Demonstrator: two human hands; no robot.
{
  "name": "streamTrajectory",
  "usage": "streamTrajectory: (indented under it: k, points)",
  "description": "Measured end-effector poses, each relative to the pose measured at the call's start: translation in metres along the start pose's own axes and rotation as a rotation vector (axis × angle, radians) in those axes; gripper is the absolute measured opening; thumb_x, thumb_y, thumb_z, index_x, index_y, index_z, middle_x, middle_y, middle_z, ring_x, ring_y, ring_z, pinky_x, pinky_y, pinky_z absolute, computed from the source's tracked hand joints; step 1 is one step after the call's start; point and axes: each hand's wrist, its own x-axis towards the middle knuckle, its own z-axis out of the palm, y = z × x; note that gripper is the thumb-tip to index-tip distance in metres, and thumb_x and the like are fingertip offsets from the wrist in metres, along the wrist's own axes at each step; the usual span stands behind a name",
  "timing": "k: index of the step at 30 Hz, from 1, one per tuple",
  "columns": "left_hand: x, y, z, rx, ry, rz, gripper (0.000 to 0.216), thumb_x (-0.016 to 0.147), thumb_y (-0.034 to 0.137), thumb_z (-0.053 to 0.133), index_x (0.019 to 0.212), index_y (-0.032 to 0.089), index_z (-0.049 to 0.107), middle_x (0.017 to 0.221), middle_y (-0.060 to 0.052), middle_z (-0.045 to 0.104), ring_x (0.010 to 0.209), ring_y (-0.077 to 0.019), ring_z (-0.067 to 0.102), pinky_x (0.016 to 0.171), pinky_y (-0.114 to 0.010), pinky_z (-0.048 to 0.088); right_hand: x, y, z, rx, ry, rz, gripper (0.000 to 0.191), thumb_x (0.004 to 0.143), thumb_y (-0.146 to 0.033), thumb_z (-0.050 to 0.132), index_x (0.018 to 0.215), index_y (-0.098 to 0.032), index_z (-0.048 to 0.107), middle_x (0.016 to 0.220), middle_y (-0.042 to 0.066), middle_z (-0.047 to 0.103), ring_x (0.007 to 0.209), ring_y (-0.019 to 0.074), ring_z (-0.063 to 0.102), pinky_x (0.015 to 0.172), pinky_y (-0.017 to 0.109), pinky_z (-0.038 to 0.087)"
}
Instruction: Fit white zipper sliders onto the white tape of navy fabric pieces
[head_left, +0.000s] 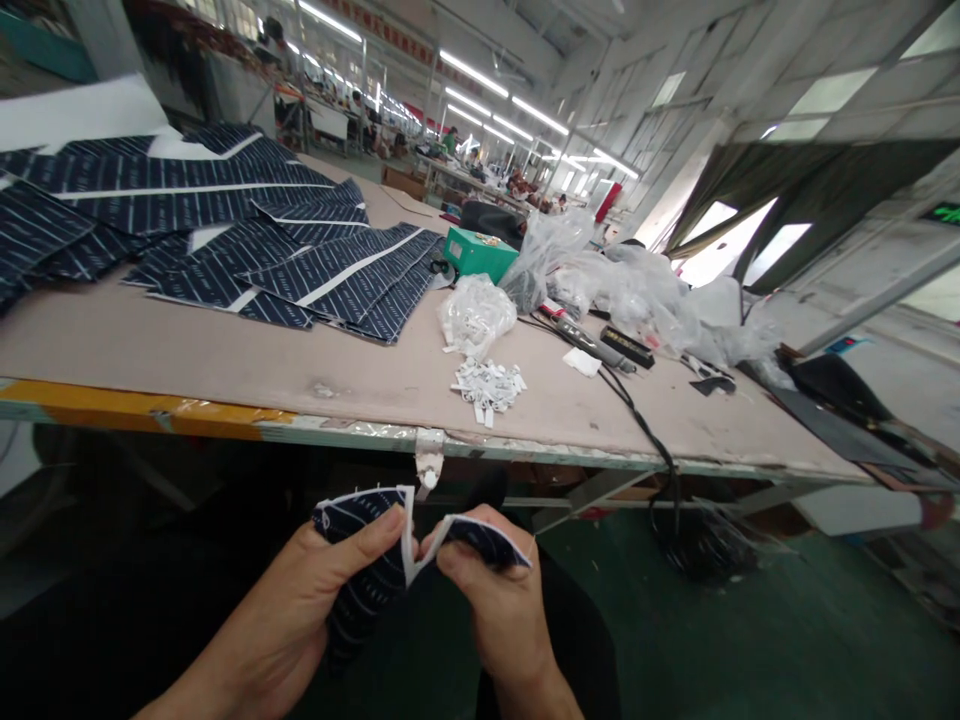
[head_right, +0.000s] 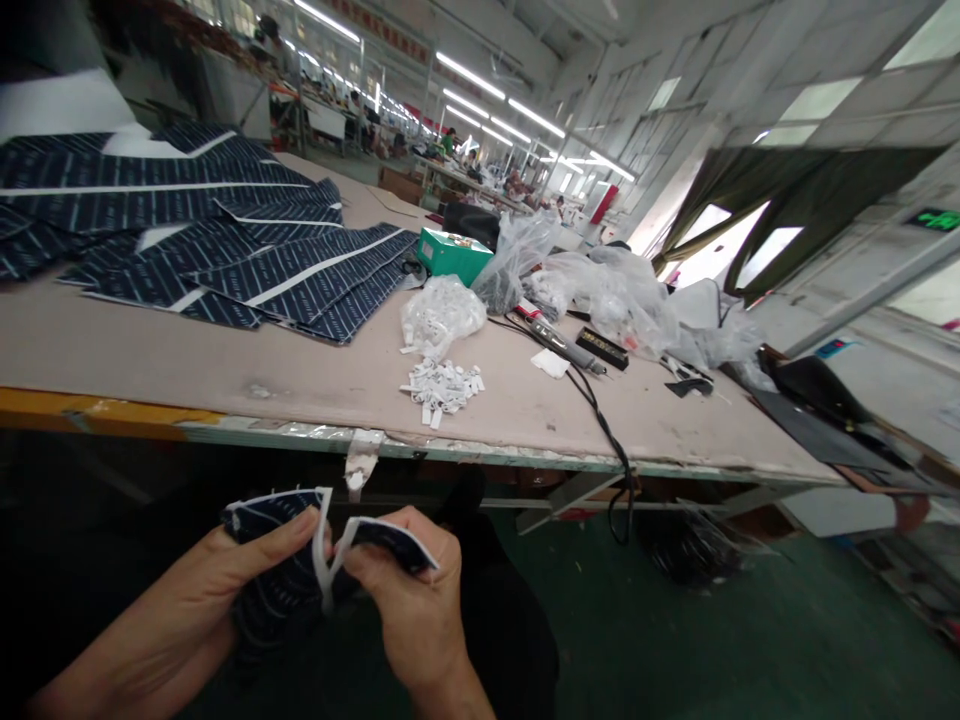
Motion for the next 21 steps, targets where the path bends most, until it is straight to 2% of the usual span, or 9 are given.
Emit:
streamTrajectory:
  k: [2,5,9,16,21]
  points:
    - [0.0,0.004,0.002,-0.031,-0.028,0.008,0.038,0.05,0.045,0.102,0.069,0.018,0.083,0.062,-0.005,0.08,0.057,-0.0205,0.073,0.06,-0.027,0.062,0.0,0.003,0.004,0.176,0.027,0.113,0.02,0.077,-0.036,0.084,0.072,-0.017,0.079,0.065,0.003,0.072,0.059,0.0166,0.061,0.064,0.029,0.051]
    - [0.001,0.008,0.004,-0.034,-0.046,0.037,0.03,0.057,0.04,0.1,0.067,0.018,0.082,0.063,-0.005,0.08,0.055,-0.0193,0.072,0.059,-0.025,0.062,0.006,0.006,0.008,0.311,0.056,0.189,0.027,0.073,-0.035,0.082,0.058,-0.016,0.069,0.052,0.0,0.061,0.047,0.0124,0.05,0.052,0.025,0.044]
    - [0.005,0.01,0.003,0.037,-0.067,0.048,0.03,0.059,0.04,0.097,0.069,0.015,0.083,0.068,-0.009,0.082,0.061,-0.0242,0.075,0.062,-0.029,0.063,0.017,0.005,0.01,0.33,0.093,0.252,0.031,0.069,-0.033,0.078,0.05,-0.018,0.058,0.044,-0.004,0.049,0.04,0.0086,0.037,0.044,0.022,0.032]
    - [0.007,0.014,0.002,0.105,-0.108,0.058,0.029,0.065,0.042,0.093,0.074,0.016,0.085,0.071,-0.01,0.083,0.066,-0.0227,0.074,0.066,-0.028,0.061,0.023,0.002,0.01,0.298,0.06,0.282,0.026,0.066,-0.03,0.075,0.052,-0.018,0.056,0.046,-0.004,0.048,0.041,0.0088,0.037,0.044,0.023,0.03]
    - [0.01,0.012,0.002,0.099,-0.117,0.065,0.027,0.065,0.04,0.094,0.071,0.016,0.085,0.065,-0.008,0.081,0.063,-0.021,0.072,0.061,-0.025,0.059,0.026,0.002,0.009,0.305,0.08,0.314,0.026,0.063,-0.029,0.077,0.052,-0.018,0.056,0.047,-0.005,0.047,0.043,0.0087,0.036,0.046,0.024,0.03]
